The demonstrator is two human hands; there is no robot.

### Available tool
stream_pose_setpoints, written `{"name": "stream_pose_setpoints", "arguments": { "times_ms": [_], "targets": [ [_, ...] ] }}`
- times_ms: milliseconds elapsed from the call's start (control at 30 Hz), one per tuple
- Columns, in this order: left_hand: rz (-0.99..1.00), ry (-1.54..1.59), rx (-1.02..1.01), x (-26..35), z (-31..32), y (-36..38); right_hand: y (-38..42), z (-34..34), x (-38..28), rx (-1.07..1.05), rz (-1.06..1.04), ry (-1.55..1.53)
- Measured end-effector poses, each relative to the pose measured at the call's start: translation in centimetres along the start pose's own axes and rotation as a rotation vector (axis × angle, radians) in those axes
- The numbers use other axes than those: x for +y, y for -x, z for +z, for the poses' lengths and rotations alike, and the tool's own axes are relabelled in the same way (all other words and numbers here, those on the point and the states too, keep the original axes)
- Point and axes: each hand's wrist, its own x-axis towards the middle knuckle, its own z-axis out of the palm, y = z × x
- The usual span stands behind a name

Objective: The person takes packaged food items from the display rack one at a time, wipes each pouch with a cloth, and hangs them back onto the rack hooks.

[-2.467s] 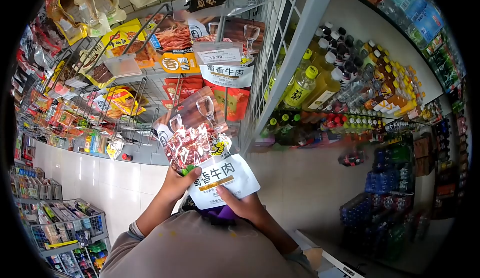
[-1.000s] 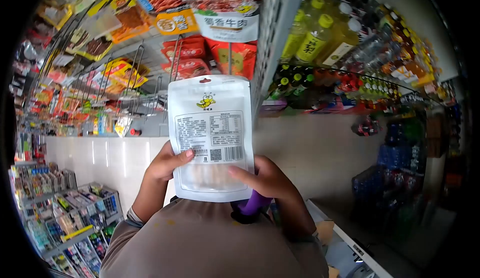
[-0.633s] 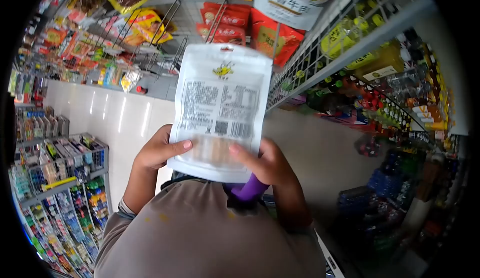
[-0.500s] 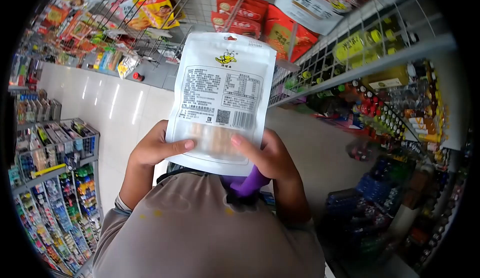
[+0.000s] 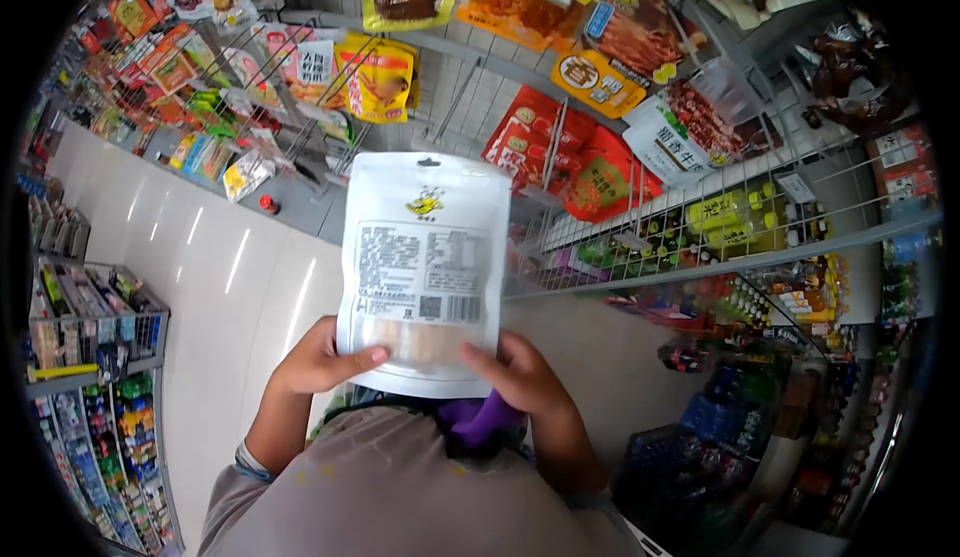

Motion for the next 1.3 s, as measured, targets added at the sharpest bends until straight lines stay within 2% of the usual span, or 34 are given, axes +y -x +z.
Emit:
{"name": "stream_pose_setpoints", "arguments": {
  "times_ms": [133,300,400,467,600,667,700,733,833,933,1033,1100,1200,1300],
  "targets": [
    [0.04,-0.035,-0.036,-0.8,-3.8,0.2,-0.3,4.0,-0.1,0.02,-0.093,0.186],
    [0.048,0.015,-0.128,-0.2,-5.7,-0.3,-0.8,6.2,0.7,0.081,-0.203,0.223],
    [-0.027,0.004,-0.178,0.1,-7.0,-0.7,-0.7,7.1,0.4,0.139,-0.208,0.219],
    [-0.006,0.025,-0.236,-0.3,-8.2,-0.9,-0.8,7.3,1.0,0.158,-0.176,0.157],
    [0.095,0.181,-0.268,-3.3,-9.4,-1.6,-0.9,7.5,1.7,0.134,-0.17,0.08],
    [0.116,0.589,-0.127,-3.5,-8.8,-1.9,-1.3,8.0,1.9,0.114,-0.195,0.095],
    [0.132,0.696,-0.139,-4.6,-9.7,-2.4,-1.3,8.3,2.1,0.099,-0.222,0.109],
    [0.121,0.7,-0.131,-4.5,-9.8,-2.6,-1.4,8.5,2.4,0.098,-0.211,0.101],
    [0.218,0.996,-0.142,-2.6,-9.0,-3.2,-1.9,9.0,3.2,0.047,-0.11,0.061],
    [0.187,1.162,-0.112,-2.3,-8.2,-2.9,-2.7,10.0,4.2,0.024,-0.039,-0.006],
    [0.225,1.229,-0.111,-5.5,-8.9,-2.7,-3.2,10.7,4.4,0.059,0.064,-0.149],
    [0.232,1.271,-0.12,-7.4,-8.8,-2.6,-3.1,11.1,3.7,-0.002,0.102,-0.239],
    [0.196,1.326,-0.116,-8.9,-7.3,-2.6,-3.4,11.7,3.8,-0.041,0.216,-0.245],
    [0.179,1.342,-0.111,-9.3,-6.3,-2.9,-3.8,11.3,5.3,-0.111,0.217,-0.184]
  ]
}}
